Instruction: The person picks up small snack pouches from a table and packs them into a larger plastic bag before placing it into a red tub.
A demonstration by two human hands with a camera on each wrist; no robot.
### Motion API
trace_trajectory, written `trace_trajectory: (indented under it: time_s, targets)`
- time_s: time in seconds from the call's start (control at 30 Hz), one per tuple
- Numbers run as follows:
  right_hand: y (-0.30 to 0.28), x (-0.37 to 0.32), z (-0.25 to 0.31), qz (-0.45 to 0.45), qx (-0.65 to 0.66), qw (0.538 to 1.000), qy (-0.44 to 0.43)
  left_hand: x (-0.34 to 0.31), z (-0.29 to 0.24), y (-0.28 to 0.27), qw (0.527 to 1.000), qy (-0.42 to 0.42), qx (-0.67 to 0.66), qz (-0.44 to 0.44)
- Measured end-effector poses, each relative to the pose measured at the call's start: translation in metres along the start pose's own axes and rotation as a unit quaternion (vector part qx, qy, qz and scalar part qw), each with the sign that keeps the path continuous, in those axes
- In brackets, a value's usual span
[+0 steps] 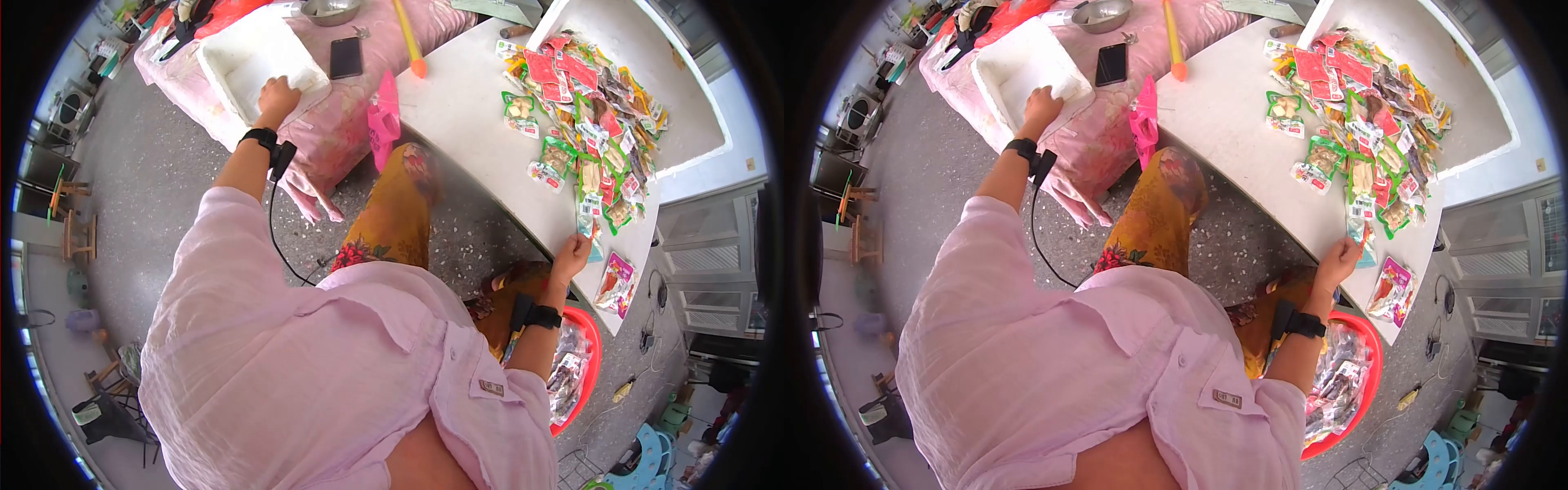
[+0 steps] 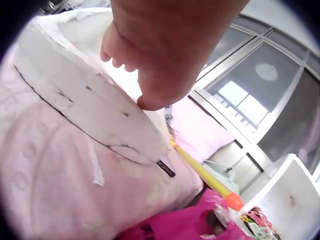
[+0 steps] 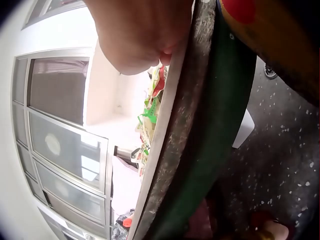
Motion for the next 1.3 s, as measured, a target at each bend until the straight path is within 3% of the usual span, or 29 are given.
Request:
trace_trajectory:
  time_s: [0.1,0.2,0.5,0.6,0.73,0.8,0.87,0.9,0.93,0.97,1.0,1.03,1.07,1.13,1.3]
  targets:
    - [0.000,0.002,0.003,0.018,-0.019,1.000,0.013,0.024,0.045,0.033,0.995,-0.018,-0.049,0.086]
    - [-0.001,0.000,0.008,0.027,-0.021,0.999,0.019,0.035,0.052,0.046,0.991,0.028,-0.025,0.125]
    - [-0.001,0.002,0.010,0.007,-0.010,1.000,0.009,0.021,0.030,0.004,0.995,0.046,-0.086,0.010]
    - [-0.001,0.001,0.008,0.007,-0.006,1.000,0.011,0.009,0.003,-0.023,0.985,0.077,-0.151,-0.002]
    - [-0.002,0.003,0.009,-0.014,0.042,0.999,0.011,-0.025,-0.053,-0.045,0.946,0.086,-0.309,0.047]
    - [-0.006,0.004,0.040,-0.022,0.020,0.999,-0.044,-0.048,-0.087,-0.044,0.918,0.115,-0.371,0.072]
    - [0.001,0.001,0.072,0.013,0.083,0.996,-0.022,-0.087,-0.130,-0.046,0.903,0.118,-0.392,0.133]
    - [0.025,-0.004,0.066,0.074,0.210,0.974,0.049,-0.105,-0.150,-0.044,0.893,0.121,-0.402,0.163]
    - [0.035,-0.010,0.093,0.142,0.259,0.953,0.072,-0.120,-0.168,-0.040,0.886,0.184,-0.398,0.148]
    - [0.046,-0.018,0.113,0.199,0.291,0.929,0.110,-0.135,-0.184,-0.032,0.876,0.245,-0.395,0.129]
    - [0.059,-0.026,0.132,0.246,0.306,0.915,0.096,-0.150,-0.199,-0.021,0.860,0.275,-0.405,0.144]
    - [0.062,-0.038,0.156,0.315,0.345,0.864,0.187,-0.164,-0.214,-0.012,0.843,0.303,-0.415,0.159]
    - [0.068,-0.043,0.173,0.349,0.354,0.850,0.172,-0.177,-0.228,-0.004,0.835,0.317,-0.413,0.179]
    - [0.084,-0.052,0.188,0.357,0.408,0.810,0.226,-0.200,-0.250,0.008,0.820,0.341,-0.405,0.217]
    - [0.112,-0.051,0.174,0.361,0.441,0.776,0.271,-0.217,-0.272,0.022,0.805,0.293,-0.449,0.253]
Point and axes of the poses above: each hand's wrist, its own x-axis towards the middle knuckle, its own y-axis out of the palm, z = x × y, the point moved 7 cm from there along x, towards the middle knuckle, and after that the axes turned 8 degrees about -x, right-handed, at the moved point
